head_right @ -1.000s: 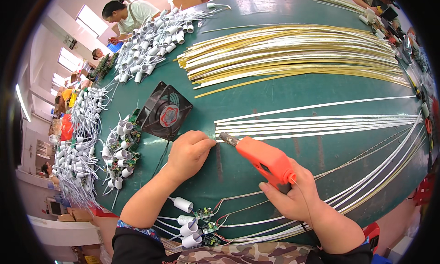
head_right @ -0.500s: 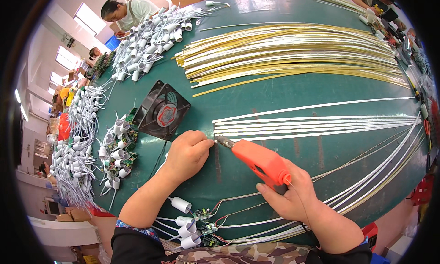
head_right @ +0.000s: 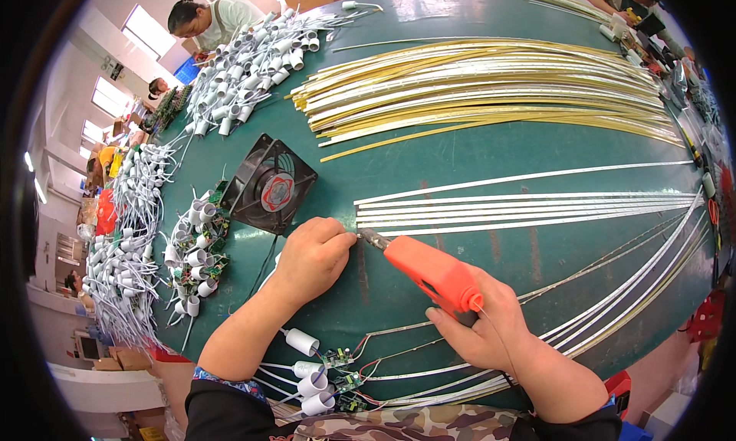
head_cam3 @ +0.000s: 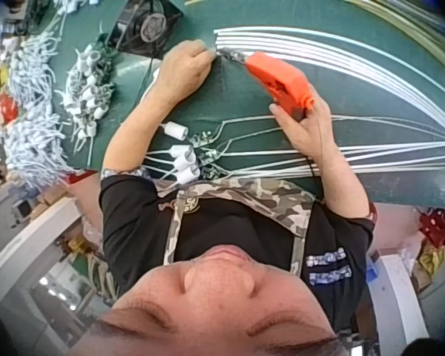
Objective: The person solders wires from lighting components to LED strips using a soldering iron.
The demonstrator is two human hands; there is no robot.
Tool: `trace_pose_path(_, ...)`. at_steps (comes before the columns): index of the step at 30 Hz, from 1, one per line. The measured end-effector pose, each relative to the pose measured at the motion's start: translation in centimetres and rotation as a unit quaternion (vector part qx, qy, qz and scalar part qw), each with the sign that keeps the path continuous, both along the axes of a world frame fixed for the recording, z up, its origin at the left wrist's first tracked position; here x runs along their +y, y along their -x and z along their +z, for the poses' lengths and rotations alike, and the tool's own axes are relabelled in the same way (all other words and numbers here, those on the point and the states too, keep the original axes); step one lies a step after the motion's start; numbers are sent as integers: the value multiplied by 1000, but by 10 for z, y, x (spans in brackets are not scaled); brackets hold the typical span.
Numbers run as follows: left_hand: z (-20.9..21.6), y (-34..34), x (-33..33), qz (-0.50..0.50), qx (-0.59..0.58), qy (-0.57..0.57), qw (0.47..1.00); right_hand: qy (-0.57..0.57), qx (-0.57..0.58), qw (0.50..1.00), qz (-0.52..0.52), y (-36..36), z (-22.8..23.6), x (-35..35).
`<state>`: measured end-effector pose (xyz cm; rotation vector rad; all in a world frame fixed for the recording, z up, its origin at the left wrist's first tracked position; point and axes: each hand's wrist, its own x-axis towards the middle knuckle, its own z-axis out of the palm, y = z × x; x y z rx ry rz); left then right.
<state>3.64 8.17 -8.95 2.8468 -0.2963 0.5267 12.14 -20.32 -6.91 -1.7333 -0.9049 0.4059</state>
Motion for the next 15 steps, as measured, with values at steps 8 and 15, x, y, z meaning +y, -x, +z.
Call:
trace_pose_path(8,-1,1,1,0,-7,2,1000,-25,70,996,-47,-3,5,-11)
trace_pose_path(15,0,0,-1,0,-6,2,1000,-14,34,999,-40,-3,5,-11)
